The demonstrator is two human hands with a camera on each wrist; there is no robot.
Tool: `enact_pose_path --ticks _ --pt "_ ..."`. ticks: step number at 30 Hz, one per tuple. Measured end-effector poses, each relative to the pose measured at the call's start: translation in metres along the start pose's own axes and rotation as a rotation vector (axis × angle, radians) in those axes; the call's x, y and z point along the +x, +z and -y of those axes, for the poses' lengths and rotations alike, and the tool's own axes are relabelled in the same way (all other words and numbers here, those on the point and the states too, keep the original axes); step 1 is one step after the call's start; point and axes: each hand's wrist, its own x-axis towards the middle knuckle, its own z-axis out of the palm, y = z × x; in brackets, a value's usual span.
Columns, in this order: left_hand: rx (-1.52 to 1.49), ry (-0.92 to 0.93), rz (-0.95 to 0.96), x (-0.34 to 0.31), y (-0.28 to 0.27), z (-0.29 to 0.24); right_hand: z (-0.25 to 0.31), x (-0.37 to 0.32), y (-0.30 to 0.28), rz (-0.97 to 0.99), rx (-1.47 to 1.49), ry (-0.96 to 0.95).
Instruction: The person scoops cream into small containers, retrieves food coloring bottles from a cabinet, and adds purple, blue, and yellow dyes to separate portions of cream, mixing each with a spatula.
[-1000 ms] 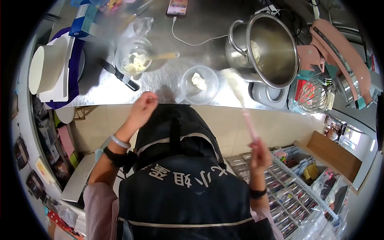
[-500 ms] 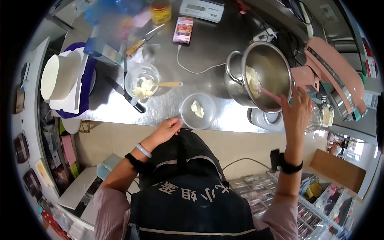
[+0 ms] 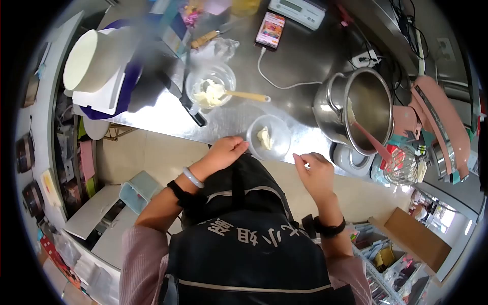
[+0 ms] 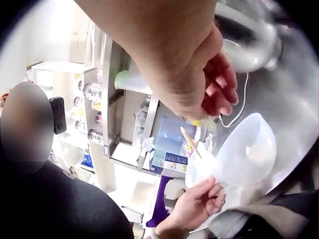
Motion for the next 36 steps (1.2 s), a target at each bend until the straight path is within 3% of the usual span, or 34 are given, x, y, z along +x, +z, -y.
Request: enact_pose_path --ticks 5,8,12,14,15,18,21,22,23,26,28,29,32,36 --pt "0.127 0.173 -0.067 0.021 0.015 0.035 0.009 0.011 -0.017 -0.067 0.012 0.007" --pt "-0.045 0.092 -0.034 0.017 0.011 0.031 0.032 0.02 -0.03 -0.04 0.063 -0.012" --pt "-0.148 0.113 -0.084 -0.006 -0.013 0.037 0.093 0.049 -0.084 -0.063 0.134 -0.133" --pt "-0.18 0.179 -0.092 -0.021 -0.031 0.035 0.123 0.062 -0.124 0.02 0.279 -0.163" --pt "-0.161 0.171 -0.025 -0.029 -0.044 0.022 0.144 0.073 -0.147 0.086 0.323 -0.206" --pt "-0.24 0.334 0.207 -0.033 -0.06 -0.016 0.185 0.101 -0.159 0.012 0.907 -0.34" --pt "-0.241 0.542 0.364 -0.021 -0.073 -0.057 0.254 0.17 -0.154 -0.203 0.789 -0.331" --pt "-0.218 0.631 0.46 -0.018 -0.084 -0.063 0.28 0.203 -0.156 -0.167 0.553 -0.227" --pt "-0.234 0.644 0.482 -0.018 -0.096 -0.061 0.282 0.245 -0.146 -0.062 0.631 -0.376" --pt "-0.053 0.603 0.625 -0.029 -0.136 -0.031 0.297 0.351 -0.101 0.091 0.529 -0.129" --pt "-0.194 0.42 0.708 -0.048 -0.177 0.005 0.289 0.418 -0.055 0.156 0.519 0.044" --pt "-0.232 0.328 0.689 -0.062 -0.195 0.023 0.281 0.444 -0.031 0.175 0.56 0.136" --pt "-0.255 0.286 0.666 -0.096 -0.237 0.068 0.255 0.51 0.029 0.195 0.506 0.222" --pt "-0.3 0.219 0.597 -0.112 -0.261 0.093 0.241 0.568 0.074 0.237 0.091 0.282"
